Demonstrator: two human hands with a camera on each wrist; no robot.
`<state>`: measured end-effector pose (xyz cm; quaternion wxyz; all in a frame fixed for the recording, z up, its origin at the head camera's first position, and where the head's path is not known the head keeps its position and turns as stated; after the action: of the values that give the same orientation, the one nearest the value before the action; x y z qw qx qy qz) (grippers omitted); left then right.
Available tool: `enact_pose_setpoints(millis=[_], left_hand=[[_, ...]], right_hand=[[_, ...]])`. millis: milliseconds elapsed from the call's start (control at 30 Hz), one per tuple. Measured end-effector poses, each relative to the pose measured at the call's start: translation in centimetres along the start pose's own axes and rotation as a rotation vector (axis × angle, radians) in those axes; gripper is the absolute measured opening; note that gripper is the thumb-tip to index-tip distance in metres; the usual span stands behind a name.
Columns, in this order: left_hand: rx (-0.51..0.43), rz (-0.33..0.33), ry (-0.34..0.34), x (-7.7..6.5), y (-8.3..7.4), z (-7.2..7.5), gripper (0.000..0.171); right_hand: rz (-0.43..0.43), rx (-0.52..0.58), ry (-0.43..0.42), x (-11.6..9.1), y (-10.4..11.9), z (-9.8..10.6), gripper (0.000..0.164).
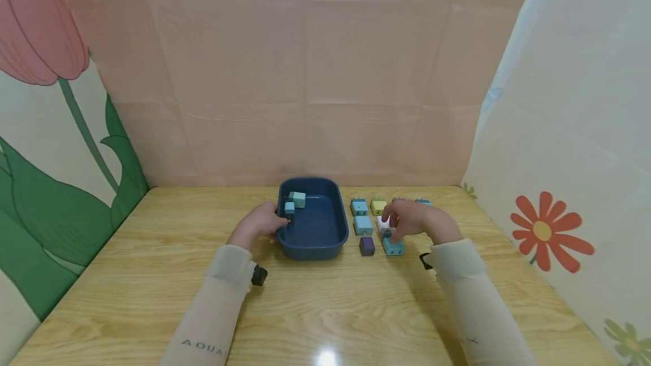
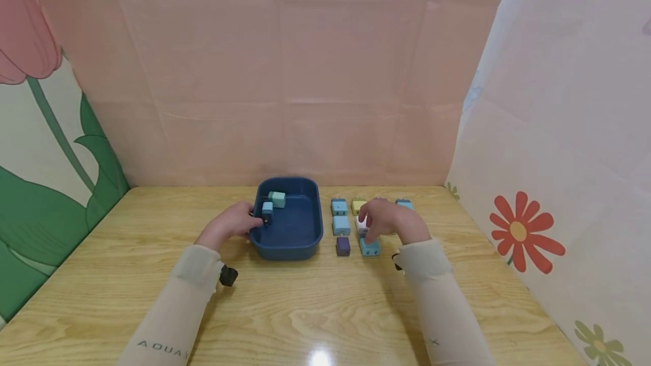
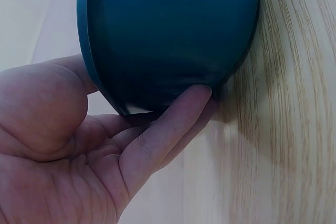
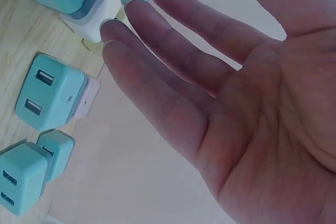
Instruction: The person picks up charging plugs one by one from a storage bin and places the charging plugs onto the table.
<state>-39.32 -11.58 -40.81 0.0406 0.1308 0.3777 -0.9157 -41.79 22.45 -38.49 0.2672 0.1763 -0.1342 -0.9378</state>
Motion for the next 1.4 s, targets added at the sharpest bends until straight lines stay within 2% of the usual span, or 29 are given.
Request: enact_pose_setpoints(millis=[200, 400, 600, 900, 1067, 1200, 1400], left_hand=[[-0.011, 0.004, 0.007, -0.3, -0.2, 0.0, 0.027], [-0.013, 0.006, 0.007, -0.4, -0.2, 0.0, 0.027], [-0.011, 0.0, 0.006, -0.2, 0.1, 0.2, 0.027], [-0.015, -0.01, 0.014, 0.3, 0.3, 0.2, 0.026], [-0.01, -0.019, 0.018, 0.3, 0.1, 0.0, 0.025], [-0.011, -0.01, 0.021, 0.4, 0.1, 0.1, 0.027], [-0.013, 0.003, 0.021, 0.7, 0.6, 0.3, 0.029]], right_hand=[[0.025, -0.035, -0.044, 0.1, 0.4, 0.4, 0.046], [0.114, -0.046, -0.121, 0.3, 1.3, 1.1, 0.039], [0.188, -0.104, -0.219, 1.1, 2.5, 1.1, 0.035], [0.267, -0.26, -0.395, 2.0, 5.5, 0.7, 0.034], [0.39, -0.337, -0.488, 2.0, 8.1, 0.4, 0.038], [0.448, -0.359, -0.49, 2.5, 9.6, -0.1, 0.044], [0.459, -0.446, -0.384, 3.9, 11.9, -0.8, 0.047]])
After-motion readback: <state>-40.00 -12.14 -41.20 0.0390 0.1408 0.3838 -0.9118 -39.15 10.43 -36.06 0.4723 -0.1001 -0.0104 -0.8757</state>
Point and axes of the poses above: each hand's wrist, its own x-axis towards the middle knuckle, its own z-axis out of the back of the hand, y = z × x, the point moved 7 cm from there along x, towards the middle knuckle, and after that the axes turned 5 degrees about z, right-handed, at the moved point
